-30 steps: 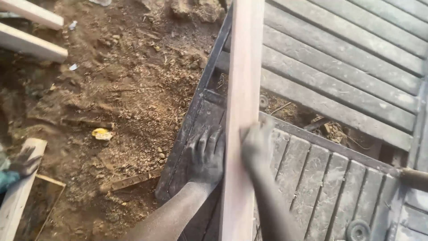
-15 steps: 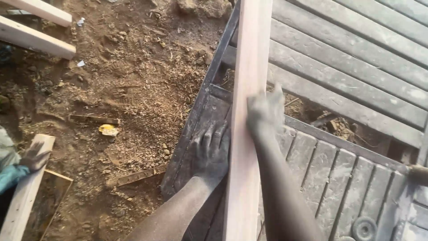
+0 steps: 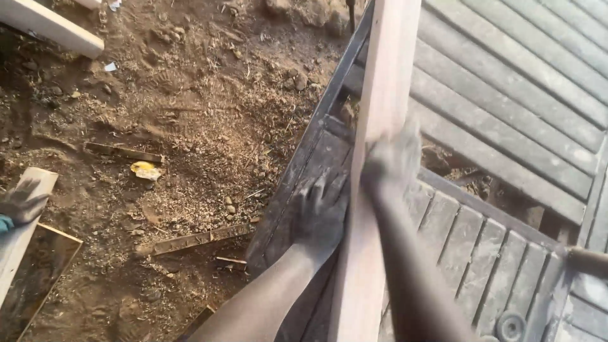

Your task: Sanding the surface of a long wooden plank by hand using sandpaper.

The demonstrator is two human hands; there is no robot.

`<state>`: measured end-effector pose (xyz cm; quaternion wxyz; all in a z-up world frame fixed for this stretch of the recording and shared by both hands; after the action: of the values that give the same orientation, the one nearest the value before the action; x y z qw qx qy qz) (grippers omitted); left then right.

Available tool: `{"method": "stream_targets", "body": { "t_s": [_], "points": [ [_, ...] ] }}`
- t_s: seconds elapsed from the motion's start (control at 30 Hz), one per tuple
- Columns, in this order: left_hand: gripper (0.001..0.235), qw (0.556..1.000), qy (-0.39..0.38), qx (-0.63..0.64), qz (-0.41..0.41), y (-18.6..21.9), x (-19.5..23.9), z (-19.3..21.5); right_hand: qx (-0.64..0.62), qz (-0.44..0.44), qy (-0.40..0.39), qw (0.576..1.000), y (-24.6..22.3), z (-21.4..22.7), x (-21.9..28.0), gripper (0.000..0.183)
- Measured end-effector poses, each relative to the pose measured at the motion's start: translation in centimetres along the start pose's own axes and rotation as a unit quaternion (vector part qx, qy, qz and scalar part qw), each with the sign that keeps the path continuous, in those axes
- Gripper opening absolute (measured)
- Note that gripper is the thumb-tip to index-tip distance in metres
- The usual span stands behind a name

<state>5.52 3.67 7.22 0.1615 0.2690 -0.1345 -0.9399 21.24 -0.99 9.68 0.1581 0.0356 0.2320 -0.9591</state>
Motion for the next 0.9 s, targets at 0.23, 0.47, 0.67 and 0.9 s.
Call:
{"method": "stream_targets", "body": {
  "t_s": [0.23, 0.47, 0.67, 0.9],
  "points": [
    [0.052, 0.996, -0.001, -0.069, -0.058, -2.7, 0.8, -1.8, 0.289, 0.148, 0.113, 0.939, 2.1, 0.5, 11.0, 0.059],
    [0.055, 0.994, -0.101, -0.039, -0.026, -2.4, 0.0, -0.1, 0.221, 0.195, 0.135, 0.946, -1.3, -0.8, 1.6, 0.029],
    [0.045, 0.998, -0.03, -0.043, -0.025, -3.9, 0.2, 1.2, 0.26, 0.173, 0.156, 0.937, 1.6, -3.5, -2.0, 0.042],
    [0.046, 0.999, -0.015, -0.028, -0.03, -3.3, -0.3, -0.7, 0.217, 0.077, -0.034, 0.973, 1.3, 6.1, 14.8, 0.069]
  ]
}}
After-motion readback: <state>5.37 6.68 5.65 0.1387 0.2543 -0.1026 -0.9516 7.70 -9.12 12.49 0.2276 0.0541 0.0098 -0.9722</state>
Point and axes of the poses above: each hand's wrist, its own x-axis away from the middle knuckle, its own z-axis out of the back of the hand, y = z × x, the point moved 6 cm from there along -x, towards the middle knuckle, and after that the axes turned 1 degree about y, right-handed, at the moved point
